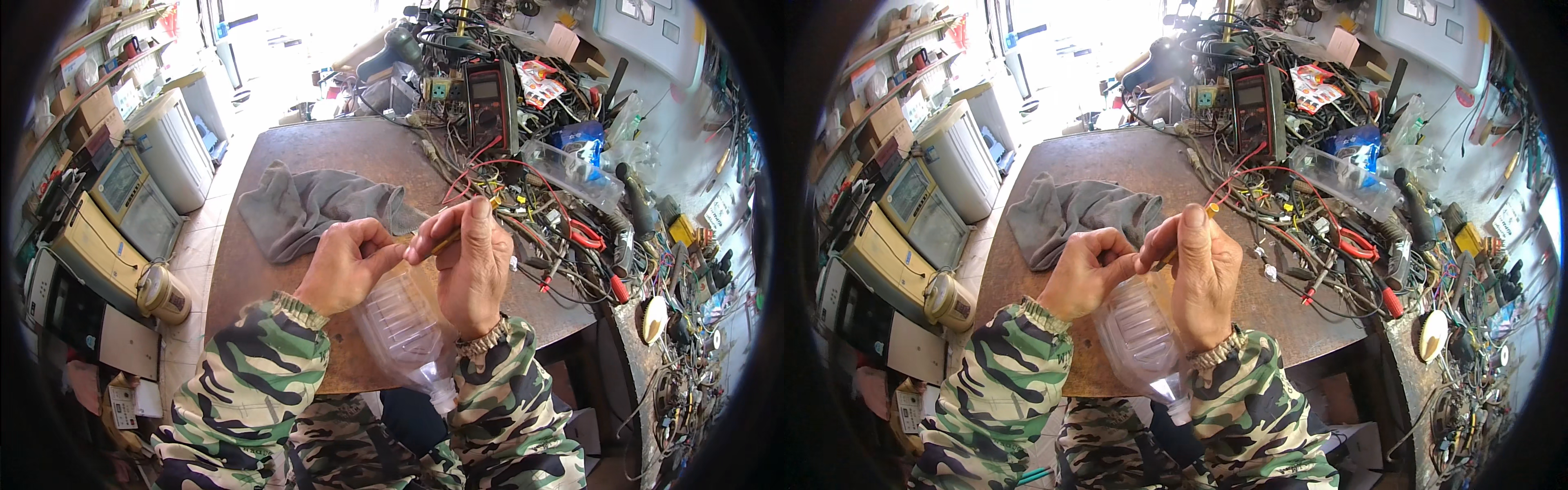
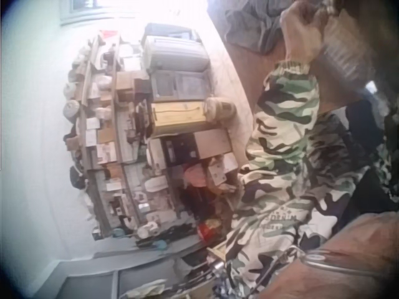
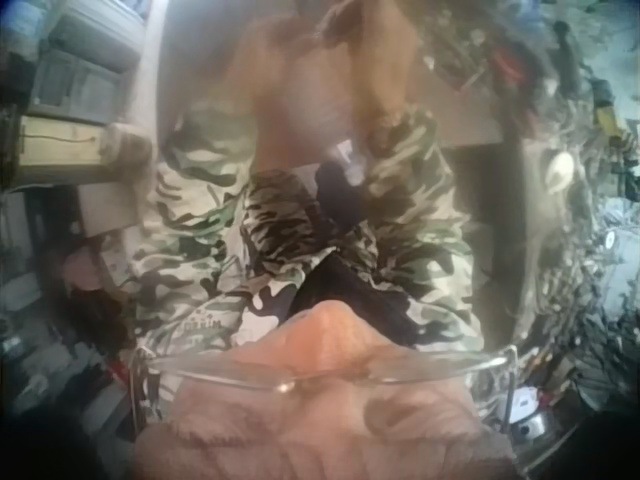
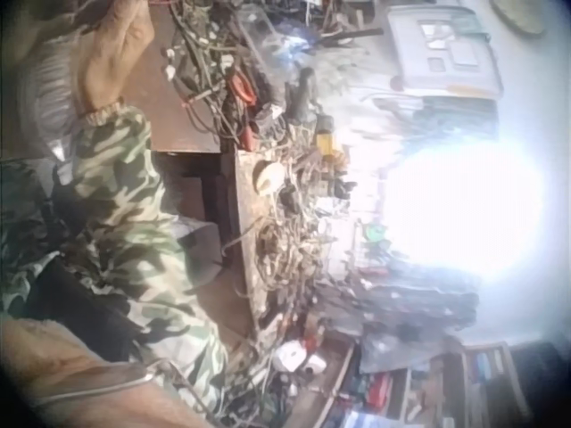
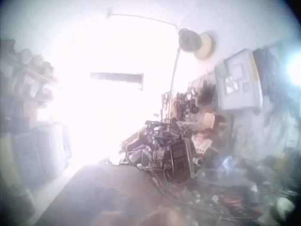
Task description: The person uses a pencil to scrape and peel the label off a plastic bottle. After removing the label, they discard it into a nearby bin and continue scraping the bottle surface to remove remaining adhesive residue.
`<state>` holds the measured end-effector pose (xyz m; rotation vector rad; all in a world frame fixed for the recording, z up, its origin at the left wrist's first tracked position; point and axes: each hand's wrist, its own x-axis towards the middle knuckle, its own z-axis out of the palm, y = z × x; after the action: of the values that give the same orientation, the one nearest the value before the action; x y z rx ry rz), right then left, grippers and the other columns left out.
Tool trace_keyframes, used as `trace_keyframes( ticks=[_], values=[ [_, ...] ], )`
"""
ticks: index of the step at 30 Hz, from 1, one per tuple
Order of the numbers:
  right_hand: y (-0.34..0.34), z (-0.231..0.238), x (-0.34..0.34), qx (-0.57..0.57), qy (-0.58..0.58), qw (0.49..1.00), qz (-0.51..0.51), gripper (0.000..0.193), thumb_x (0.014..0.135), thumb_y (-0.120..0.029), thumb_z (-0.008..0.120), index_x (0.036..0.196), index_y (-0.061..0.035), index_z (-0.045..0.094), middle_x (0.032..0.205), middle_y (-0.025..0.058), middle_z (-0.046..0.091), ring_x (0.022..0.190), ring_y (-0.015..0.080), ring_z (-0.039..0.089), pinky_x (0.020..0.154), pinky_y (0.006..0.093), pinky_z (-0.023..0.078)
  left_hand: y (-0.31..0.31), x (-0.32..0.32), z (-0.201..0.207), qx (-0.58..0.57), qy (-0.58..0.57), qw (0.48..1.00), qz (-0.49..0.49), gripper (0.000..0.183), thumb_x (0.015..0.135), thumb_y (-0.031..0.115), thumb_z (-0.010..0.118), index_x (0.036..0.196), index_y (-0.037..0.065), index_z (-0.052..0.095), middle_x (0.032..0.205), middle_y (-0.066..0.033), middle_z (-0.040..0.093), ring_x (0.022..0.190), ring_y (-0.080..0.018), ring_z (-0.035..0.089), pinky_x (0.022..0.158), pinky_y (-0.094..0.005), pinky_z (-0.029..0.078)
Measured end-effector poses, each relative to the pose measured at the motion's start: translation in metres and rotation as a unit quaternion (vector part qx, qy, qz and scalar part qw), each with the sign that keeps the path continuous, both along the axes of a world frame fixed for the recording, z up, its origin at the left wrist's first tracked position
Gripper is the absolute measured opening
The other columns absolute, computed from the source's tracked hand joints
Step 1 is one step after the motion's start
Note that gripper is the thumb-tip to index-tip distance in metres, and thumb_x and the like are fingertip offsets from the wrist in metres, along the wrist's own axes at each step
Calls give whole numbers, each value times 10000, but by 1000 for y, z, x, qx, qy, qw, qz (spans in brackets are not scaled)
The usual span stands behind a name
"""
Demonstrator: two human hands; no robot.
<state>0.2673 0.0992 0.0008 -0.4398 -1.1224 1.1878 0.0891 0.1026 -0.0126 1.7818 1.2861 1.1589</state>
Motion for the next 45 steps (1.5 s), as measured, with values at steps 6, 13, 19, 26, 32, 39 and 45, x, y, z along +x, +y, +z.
trace_keyframes(
  ticks=[6,13,19,26,32,39,45],
  values=[
    [2,8,-18,-28,65,997,-9,522,1131,-475,531,774,-106,434,646,-8,403,550,80,320,502,256,281,-7,-1,4,20,26,999,32,269,902,194,835,823,-27,703,621,-21,573,590,-76,484,536,-301,411],
    [0,9,-21,-51,65,996,-27,536,1120,-463,564,742,-109,423,626,-13,392,518,78,306,468,260,267,-7,1,3,13,16,999,33,266,897,196,833,818,-23,704,619,-23,570,589,-74,486,534,-300,413],
    [0,13,-21,-60,61,995,-44,549,1114,-472,571,734,-106,419,615,-15,387,508,77,303,455,257,255,-9,3,3,21,34,999,31,243,947,179,839,839,7,706,675,78,522,641,-18,413,544,-241,346],
    [-1,14,-22,-61,47,995,-67,582,1118,-475,561,702,-102,400,585,-11,369,477,81,284,432,263,233,-9,5,2,25,16,999,44,242,855,195,838,821,-17,725,633,-79,611,585,-141,557,562,-332,461],
    [-4,16,-23,-67,30,994,-83,594,1117,-484,557,694,-101,390,578,-6,369,469,86,292,425,265,245,-11,6,1,25,31,998,54,252,851,210,831,815,-16,726,660,-117,642,593,-182,598,578,-346,483],
    [-9,20,-24,-80,19,992,-91,596,1129,-478,532,690,-105,379,581,-1,363,465,88,284,424,269,239,-16,6,5,20,40,997,61,255,847,211,833,820,-22,733,677,-133,654,597,-193,613,583,-353,493],
    [-13,25,-30,-74,12,994,-75,602,1132,-480,523,685,-108,367,580,-3,359,466,86,278,422,270,230,-29,0,17,20,54,995,87,260,846,211,834,822,-27,734,684,-134,658,600,-194,617,585,-353,496]
  ],
)
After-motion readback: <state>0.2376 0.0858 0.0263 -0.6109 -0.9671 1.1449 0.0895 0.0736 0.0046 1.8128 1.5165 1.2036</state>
